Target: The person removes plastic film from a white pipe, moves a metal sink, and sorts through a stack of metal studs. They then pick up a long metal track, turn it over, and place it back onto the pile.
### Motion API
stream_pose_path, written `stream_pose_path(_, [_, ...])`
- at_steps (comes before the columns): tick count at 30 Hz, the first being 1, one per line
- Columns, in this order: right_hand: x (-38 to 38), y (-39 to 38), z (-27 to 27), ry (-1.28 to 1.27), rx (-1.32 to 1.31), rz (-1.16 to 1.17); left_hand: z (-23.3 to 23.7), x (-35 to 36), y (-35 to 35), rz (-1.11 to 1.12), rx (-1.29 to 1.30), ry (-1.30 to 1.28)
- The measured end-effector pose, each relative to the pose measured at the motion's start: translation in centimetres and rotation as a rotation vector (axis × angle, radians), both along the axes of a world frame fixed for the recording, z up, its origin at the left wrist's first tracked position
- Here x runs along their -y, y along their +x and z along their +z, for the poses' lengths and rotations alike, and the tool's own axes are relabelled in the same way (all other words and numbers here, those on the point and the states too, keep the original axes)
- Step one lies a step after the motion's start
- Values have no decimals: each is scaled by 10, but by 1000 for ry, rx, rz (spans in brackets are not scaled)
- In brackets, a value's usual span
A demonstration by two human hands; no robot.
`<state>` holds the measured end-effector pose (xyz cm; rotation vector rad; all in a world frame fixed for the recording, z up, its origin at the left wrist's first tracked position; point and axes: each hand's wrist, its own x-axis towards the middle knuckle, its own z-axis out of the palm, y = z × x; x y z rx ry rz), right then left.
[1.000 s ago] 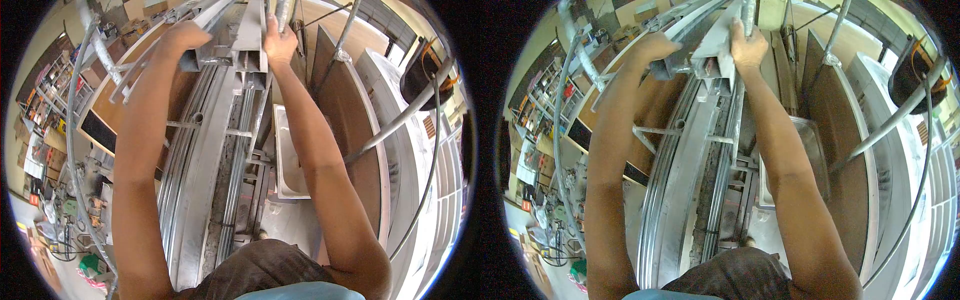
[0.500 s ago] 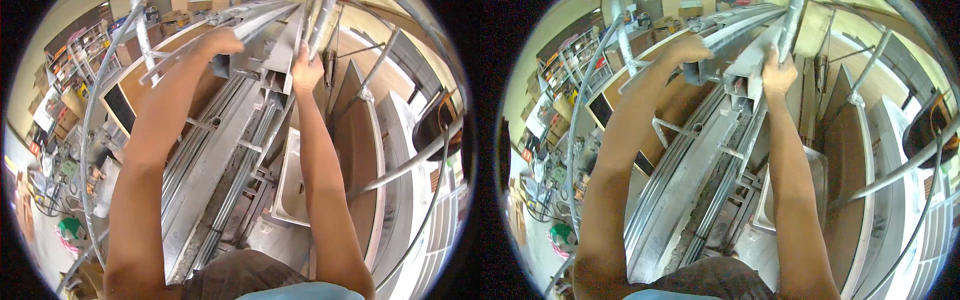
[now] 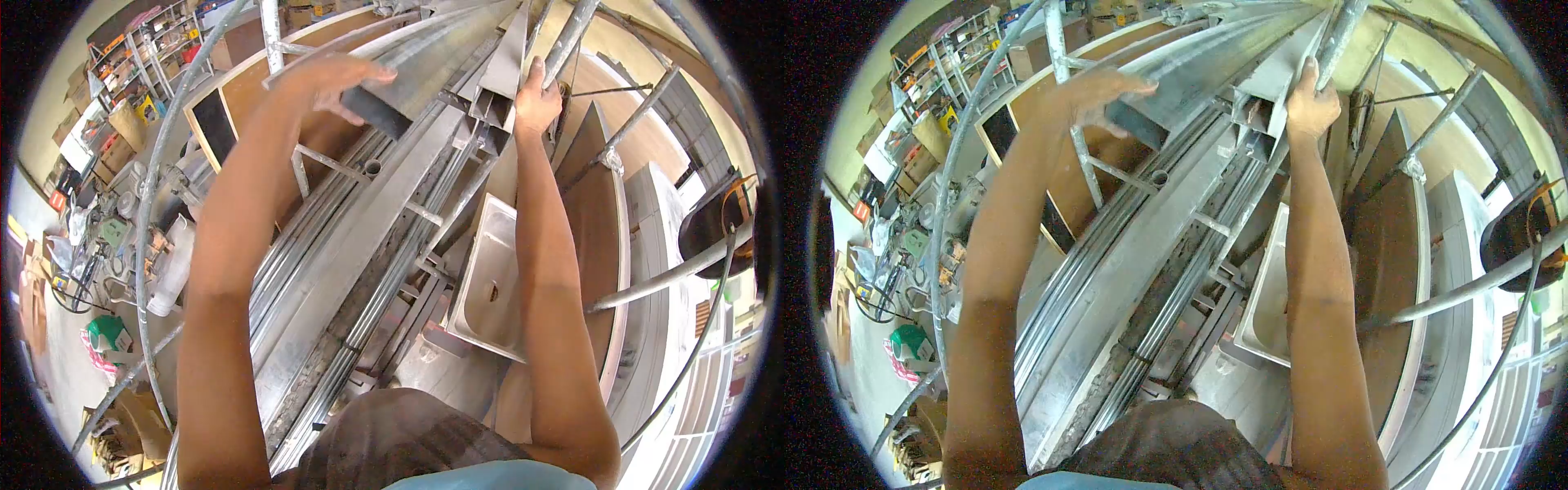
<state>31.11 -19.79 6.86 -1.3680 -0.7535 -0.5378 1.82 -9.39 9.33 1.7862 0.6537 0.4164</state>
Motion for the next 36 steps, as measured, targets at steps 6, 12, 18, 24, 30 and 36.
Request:
stream_pose_path(6, [-5,13,-5,-38,-43,6,-3,32,-11,36,24,-9])
stream_pose_path(12, [-5,9,-3,-43,-66,14,-1,76,-4,0,33,-68])
stream_pose_path(18, [-15,30,-12,-2,-50,47,-22,67,-15,-57,50,-263])
stream_pose_path(24, [-8,21,-7,-24,-88,105,-27,56,-17,-134,77,-261])
stream_pose_path(30, [-13,32,-8,-9,-137,116,-34,43,-34,-31,171,-195])
stream_pose_path(36, [-34,75,-20,67,-105,146,-72,-12,-60,-206,324,217])
